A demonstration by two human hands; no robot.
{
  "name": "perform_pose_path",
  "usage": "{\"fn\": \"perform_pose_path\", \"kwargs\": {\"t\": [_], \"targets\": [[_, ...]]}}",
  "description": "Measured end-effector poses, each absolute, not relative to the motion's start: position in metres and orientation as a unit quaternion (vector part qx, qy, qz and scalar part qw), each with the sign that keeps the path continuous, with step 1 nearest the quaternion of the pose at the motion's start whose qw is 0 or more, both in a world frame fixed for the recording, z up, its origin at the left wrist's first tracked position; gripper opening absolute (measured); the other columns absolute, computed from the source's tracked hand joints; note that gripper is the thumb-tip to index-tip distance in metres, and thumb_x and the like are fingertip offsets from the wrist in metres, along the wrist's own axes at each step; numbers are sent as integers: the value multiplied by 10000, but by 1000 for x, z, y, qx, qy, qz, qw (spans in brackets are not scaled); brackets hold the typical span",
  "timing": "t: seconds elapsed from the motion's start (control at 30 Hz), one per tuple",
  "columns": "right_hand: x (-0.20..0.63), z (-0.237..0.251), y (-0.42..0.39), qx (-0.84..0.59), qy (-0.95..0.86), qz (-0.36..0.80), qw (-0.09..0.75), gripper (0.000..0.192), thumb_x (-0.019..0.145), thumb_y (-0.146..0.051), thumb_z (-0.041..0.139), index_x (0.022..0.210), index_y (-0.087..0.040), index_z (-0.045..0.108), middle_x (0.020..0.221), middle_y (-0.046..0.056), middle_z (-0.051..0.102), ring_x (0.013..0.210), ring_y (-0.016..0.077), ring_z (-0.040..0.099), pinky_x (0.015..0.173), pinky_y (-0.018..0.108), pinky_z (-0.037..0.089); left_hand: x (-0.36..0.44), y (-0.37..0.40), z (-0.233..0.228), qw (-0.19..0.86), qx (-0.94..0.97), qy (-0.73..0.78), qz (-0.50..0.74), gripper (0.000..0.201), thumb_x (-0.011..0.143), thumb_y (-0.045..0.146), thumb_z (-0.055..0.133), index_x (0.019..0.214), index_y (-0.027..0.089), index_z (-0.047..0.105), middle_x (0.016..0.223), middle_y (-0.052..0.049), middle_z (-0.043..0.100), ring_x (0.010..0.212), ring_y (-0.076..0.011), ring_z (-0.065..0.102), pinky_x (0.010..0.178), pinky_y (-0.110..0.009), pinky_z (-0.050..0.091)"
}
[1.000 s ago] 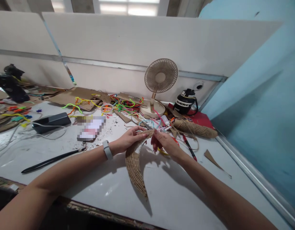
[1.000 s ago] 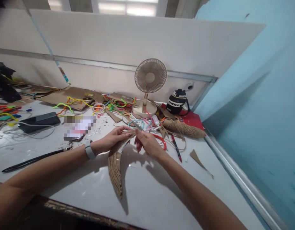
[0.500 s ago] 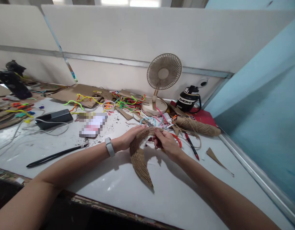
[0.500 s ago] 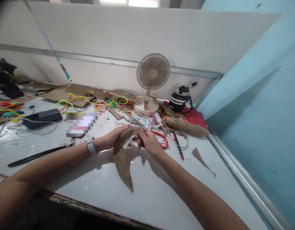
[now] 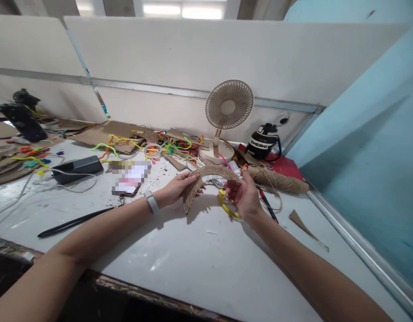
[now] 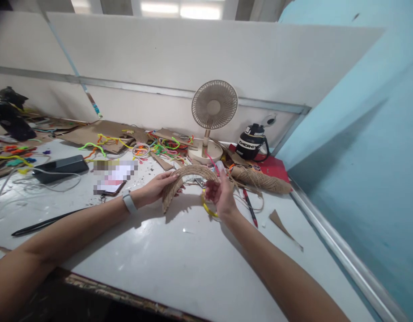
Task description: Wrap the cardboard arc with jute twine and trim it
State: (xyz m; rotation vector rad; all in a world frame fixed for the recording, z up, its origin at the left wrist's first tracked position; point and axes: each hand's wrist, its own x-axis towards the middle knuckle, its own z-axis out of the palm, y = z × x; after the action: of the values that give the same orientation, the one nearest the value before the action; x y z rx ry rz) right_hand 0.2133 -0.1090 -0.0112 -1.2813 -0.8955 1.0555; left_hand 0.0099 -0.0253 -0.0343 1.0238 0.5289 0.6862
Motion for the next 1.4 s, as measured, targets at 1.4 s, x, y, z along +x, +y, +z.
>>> {"fn": "perform_pose_path", "kwargs": {"t": [1.4], "targets": [[219, -21, -103, -596, -445, 469, 476, 295, 850, -498, 561, 846, -206, 524, 512, -20, 618, 377, 110, 521, 361, 199, 420, -5, -24, -17, 626, 683, 277, 255, 760, 774, 450, 710, 1449, 264, 415, 1143, -120, 664, 858, -227, 665, 612, -265, 510]]}}
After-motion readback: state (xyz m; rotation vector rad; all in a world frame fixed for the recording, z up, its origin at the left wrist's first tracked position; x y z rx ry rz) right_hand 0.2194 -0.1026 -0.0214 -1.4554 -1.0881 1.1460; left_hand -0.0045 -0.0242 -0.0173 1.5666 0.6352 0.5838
